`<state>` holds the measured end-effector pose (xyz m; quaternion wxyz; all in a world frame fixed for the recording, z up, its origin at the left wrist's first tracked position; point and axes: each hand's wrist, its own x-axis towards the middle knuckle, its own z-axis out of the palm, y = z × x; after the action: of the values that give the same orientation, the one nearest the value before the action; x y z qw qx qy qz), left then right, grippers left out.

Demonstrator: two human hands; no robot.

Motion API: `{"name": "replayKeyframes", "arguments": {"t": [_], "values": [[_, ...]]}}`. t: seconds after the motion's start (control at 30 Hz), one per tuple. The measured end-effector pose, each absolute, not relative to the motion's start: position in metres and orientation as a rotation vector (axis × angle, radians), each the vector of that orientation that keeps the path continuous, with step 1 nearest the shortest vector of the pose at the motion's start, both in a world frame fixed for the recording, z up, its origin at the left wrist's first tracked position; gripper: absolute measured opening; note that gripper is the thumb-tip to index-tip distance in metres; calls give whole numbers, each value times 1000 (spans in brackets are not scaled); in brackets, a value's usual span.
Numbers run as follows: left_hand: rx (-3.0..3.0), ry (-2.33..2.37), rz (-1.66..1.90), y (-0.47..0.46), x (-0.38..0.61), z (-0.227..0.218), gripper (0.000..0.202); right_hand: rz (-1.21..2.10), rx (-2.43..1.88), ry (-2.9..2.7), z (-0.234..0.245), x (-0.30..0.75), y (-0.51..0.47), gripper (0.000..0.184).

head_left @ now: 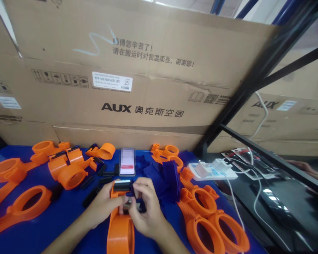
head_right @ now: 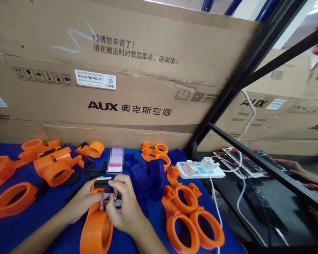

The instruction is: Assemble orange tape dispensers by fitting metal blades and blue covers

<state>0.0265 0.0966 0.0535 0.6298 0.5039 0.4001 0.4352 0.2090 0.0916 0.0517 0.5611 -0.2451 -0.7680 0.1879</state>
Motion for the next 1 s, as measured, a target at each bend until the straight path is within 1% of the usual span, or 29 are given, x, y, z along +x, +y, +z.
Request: {"name": "replayKeyframes", "arguments": {"t": [0.13, 0.37, 0.7, 0.87, 1.0], "values": [[1163, 916, 1016, 98, 27, 57, 8, 506, -584, -1774, 49, 207, 92, 66], [1212, 922, 1035, 97, 26, 59, 8, 537, -601, -1769, 54, 206, 89, 59], [1262, 960, 994, 98, 22, 53, 17, 584, -606, -1771, 54, 207, 89, 56], [1241, 942, 998, 98, 22, 55, 11, 578, -584, -1793, 55, 208, 88, 58], [1248, 925, 971, 97, 20, 53, 17, 594, -598, -1814, 55, 209, 87, 60]]}}
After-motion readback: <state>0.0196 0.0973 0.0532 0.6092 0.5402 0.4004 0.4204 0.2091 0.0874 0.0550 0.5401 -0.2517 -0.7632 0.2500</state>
